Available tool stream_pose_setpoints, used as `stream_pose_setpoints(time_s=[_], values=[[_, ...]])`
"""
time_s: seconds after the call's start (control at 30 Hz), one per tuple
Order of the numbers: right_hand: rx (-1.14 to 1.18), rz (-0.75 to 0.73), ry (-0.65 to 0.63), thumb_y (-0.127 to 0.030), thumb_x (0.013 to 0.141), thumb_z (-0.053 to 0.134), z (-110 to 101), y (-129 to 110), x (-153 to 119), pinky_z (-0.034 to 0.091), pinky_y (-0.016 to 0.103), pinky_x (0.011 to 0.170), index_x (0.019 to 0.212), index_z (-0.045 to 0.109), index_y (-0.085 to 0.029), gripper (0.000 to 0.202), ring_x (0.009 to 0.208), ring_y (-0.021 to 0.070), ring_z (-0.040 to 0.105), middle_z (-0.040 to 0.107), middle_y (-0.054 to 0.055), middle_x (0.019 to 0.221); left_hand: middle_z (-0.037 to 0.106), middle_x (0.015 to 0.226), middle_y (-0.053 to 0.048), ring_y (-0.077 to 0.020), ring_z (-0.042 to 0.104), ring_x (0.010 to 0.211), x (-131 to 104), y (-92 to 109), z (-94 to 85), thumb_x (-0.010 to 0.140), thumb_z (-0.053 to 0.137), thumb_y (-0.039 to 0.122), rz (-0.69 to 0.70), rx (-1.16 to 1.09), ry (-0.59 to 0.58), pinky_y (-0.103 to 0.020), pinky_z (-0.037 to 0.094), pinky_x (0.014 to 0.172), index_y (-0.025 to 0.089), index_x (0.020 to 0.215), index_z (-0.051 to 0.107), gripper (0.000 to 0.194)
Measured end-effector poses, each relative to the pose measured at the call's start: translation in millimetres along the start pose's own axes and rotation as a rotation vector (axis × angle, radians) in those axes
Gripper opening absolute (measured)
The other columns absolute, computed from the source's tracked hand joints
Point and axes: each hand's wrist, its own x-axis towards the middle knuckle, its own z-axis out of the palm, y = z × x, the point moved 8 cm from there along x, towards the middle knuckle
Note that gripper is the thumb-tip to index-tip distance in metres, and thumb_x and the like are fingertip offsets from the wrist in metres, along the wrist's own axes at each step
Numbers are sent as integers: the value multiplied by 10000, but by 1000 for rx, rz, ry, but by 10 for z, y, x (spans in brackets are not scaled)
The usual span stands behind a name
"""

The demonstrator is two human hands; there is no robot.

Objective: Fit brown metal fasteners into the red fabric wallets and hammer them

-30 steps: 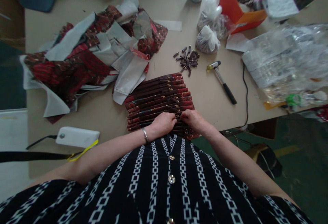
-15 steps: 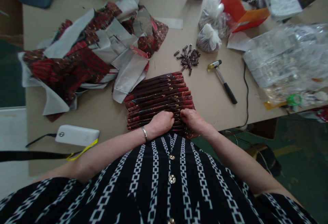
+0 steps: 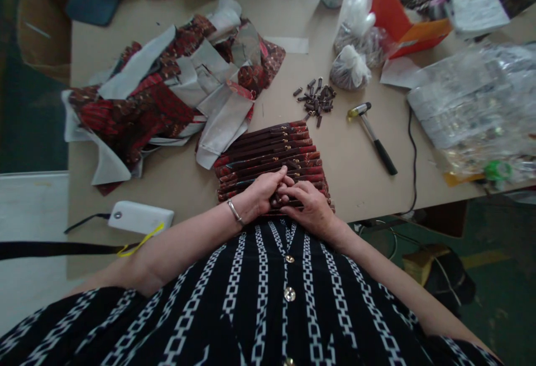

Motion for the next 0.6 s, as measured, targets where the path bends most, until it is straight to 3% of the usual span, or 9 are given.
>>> stream_pose_setpoints(time_s=[0.13, 0.27, 0.37, 0.47, 0.53, 0.6], values=[[-21, -10, 23, -292, 825, 609, 84, 20, -21, 467, 336, 840, 960, 666, -234, 158, 942, 199, 541, 630, 64, 948, 373, 492, 57, -61, 358, 385, 18, -64, 102, 841, 481, 520, -15, -144, 8, -205, 314, 398, 169, 633, 471, 408], [118, -4, 39, -235, 850, 540, 82, 12, -28, 468, 291, 837, 872, 654, -219, 117, 923, 163, 576, 643, 45, 953, 428, 522, 54, -60, 398, 400, -20, -115, 171, 810, 569, 377, -23, -172, -13, -192, 301, 385, 175, 629, 439, 300], [290, 169, 124, -193, 816, 515, -24, 155, -53, 481, 254, 741, 814, 614, -197, 100, 750, 131, 591, 639, 9, 796, 392, 500, 71, -53, 383, 370, -45, -130, 189, 815, 568, 346, -28, -138, -46, -176, 262, 363, 184, 655, 422, 270], [496, 408, 217, -241, 792, 514, -114, 437, -145, 456, 223, 576, 756, 561, -192, 76, 569, 104, 532, 571, -32, 632, 283, 444, 98, -52, 333, 326, -59, -118, 205, 859, 506, 415, -13, -67, -91, -170, 214, 345, 190, 694, 451, 284], [603, 484, 216, -285, 776, 535, -116, 571, -203, 449, 221, 551, 736, 545, -189, 104, 550, 100, 521, 563, -36, 611, 286, 430, 99, -58, 338, 323, -71, -108, 231, 859, 498, 454, 3, 2, -129, -173, 211, 343, 193, 710, 469, 302], [659, 506, 183, -311, 758, 564, -88, 646, -254, 448, 221, 549, 733, 560, -182, 131, 548, 98, 520, 571, -33, 607, 351, 425, 84, -64, 352, 327, -82, -93, 265, 853, 496, 443, 45, 214, -162, -178, 215, 344, 194, 715, 487, 286]])
